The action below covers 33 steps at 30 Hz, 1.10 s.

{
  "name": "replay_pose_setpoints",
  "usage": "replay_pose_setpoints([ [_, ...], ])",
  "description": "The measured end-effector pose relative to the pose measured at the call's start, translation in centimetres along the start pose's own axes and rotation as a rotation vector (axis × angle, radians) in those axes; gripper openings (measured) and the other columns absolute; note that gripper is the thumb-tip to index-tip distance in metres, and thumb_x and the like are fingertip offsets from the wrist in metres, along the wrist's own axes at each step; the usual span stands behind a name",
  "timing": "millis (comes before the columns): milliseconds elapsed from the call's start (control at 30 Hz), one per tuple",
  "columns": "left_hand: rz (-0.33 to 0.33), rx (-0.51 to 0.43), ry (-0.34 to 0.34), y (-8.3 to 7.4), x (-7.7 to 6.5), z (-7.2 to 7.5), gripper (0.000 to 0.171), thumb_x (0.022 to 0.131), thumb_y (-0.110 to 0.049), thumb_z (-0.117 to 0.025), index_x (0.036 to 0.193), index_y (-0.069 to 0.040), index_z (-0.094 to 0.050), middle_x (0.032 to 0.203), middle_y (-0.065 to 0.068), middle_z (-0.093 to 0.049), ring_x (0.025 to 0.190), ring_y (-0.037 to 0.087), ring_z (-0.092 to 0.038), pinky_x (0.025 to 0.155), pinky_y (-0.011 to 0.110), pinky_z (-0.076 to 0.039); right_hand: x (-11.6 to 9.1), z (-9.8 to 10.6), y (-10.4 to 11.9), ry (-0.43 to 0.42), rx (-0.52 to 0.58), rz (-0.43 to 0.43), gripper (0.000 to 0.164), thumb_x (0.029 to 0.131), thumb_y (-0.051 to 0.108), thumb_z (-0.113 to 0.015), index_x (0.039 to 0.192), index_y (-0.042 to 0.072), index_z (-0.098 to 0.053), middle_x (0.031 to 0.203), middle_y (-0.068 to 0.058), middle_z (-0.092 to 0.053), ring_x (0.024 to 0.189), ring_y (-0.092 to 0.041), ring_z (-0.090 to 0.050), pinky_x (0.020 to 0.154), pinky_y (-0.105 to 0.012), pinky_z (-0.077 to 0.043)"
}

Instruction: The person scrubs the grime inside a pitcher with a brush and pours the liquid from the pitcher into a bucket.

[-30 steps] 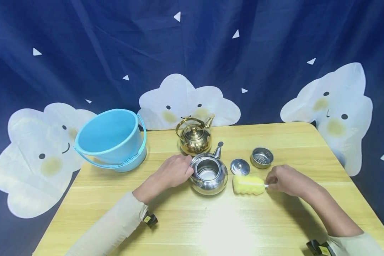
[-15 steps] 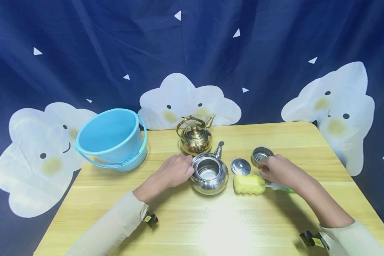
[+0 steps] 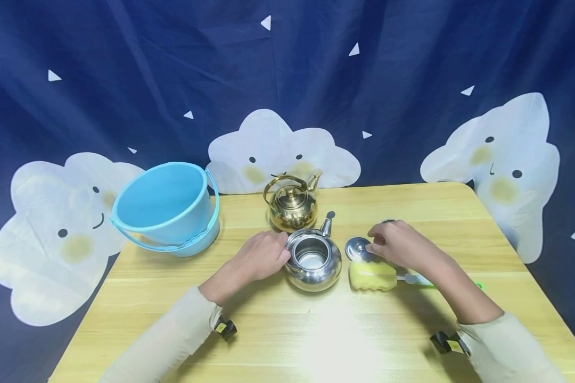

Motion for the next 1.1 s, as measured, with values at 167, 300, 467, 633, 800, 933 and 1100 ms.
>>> replay_pose_setpoints([
  [167,0.001,0.01,0.0,0.0,0.0,0.1,0.025,0.099,-0.03,-0.043,0.083,-0.014,-0.054,0.07,-0.002,-0.052,0.063,0.016,-0.048,0.06,0.03,-0.043,0.9,0.1,0.6,0.004,-0.012,-0.004,0.031,0.092,0.02,-0.076,0.113,-0.002,-0.075,0.095,-0.008,-0.078,0.084,-0.016,-0.071,0.08,-0.044,-0.061],
  [300,-0.001,0.012,-0.005,0.0,0.0,0.1,0.025,0.099,-0.029,-0.043,0.082,-0.014,-0.053,0.069,-0.002,-0.051,0.063,0.016,-0.048,0.06,0.03,-0.043,1.6,0.1,1.3,0.001,-0.016,0.014,0.032,0.093,0.021,-0.075,0.114,-0.003,-0.074,0.104,-0.016,-0.078,0.09,-0.025,-0.073,0.082,-0.048,-0.061],
  [467,-0.004,0.011,-0.011,0.1,0.0,0.0,0.024,0.099,-0.029,-0.044,0.08,-0.014,-0.052,0.068,-0.002,-0.05,0.062,0.016,-0.047,0.058,0.029,-0.041,2.5,0.0,1.8,-0.026,-0.021,0.034,0.033,0.094,0.021,-0.075,0.115,-0.005,-0.073,0.107,-0.019,-0.077,0.09,-0.028,-0.074,0.083,-0.048,-0.061],
  [633,-0.002,0.005,-0.009,0.1,0.0,0.0,0.024,0.098,-0.029,-0.044,0.08,-0.015,-0.052,0.068,-0.003,-0.049,0.062,0.015,-0.046,0.058,0.028,-0.04,3.5,-0.3,1.9,-0.017,0.027,0.008,0.038,0.095,0.023,-0.073,0.119,-0.007,-0.071,0.109,-0.021,-0.077,0.089,-0.026,-0.075,0.081,-0.046,-0.062],
  [800,-0.001,0.012,-0.014,0.1,0.0,-0.1,0.025,0.099,-0.029,-0.044,0.08,-0.015,-0.053,0.068,-0.003,-0.05,0.061,0.015,-0.047,0.058,0.028,-0.04,4.6,-0.4,2.1,-0.015,0.077,-0.028,0.043,0.097,0.027,-0.071,0.124,-0.007,-0.068,0.103,-0.017,-0.078,0.093,-0.027,-0.074,0.084,-0.047,-0.061],
  [933,0.0,0.01,-0.016,0.1,0.0,-0.1,0.025,0.098,-0.03,-0.045,0.08,-0.015,-0.052,0.068,-0.003,-0.05,0.061,0.015,-0.046,0.057,0.028,-0.04,5.4,-0.6,2.1,0.0,0.106,-0.078,0.05,0.098,0.032,-0.069,0.128,-0.008,-0.066,0.106,-0.018,-0.078,0.099,-0.032,-0.074,0.091,-0.051,-0.059],
  [1100,0.003,0.005,-0.011,0.1,0.0,-0.1,0.024,0.098,-0.03,-0.044,0.081,-0.015,-0.053,0.069,-0.003,-0.05,0.062,0.015,-0.047,0.057,0.028,-0.04,6.2,-1.0,1.9,0.03,0.171,-0.137,0.058,0.1,0.04,-0.066,0.132,-0.007,-0.064,0.114,-0.02,-0.076,0.106,-0.033,-0.073,0.097,-0.053,-0.056],
])
Point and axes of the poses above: each hand's wrist, its own x-axis towards the middle knuckle, its own z-axis out of the back of the hand, y = z × x, the point moved 2 cm from there along x, towards the middle knuckle
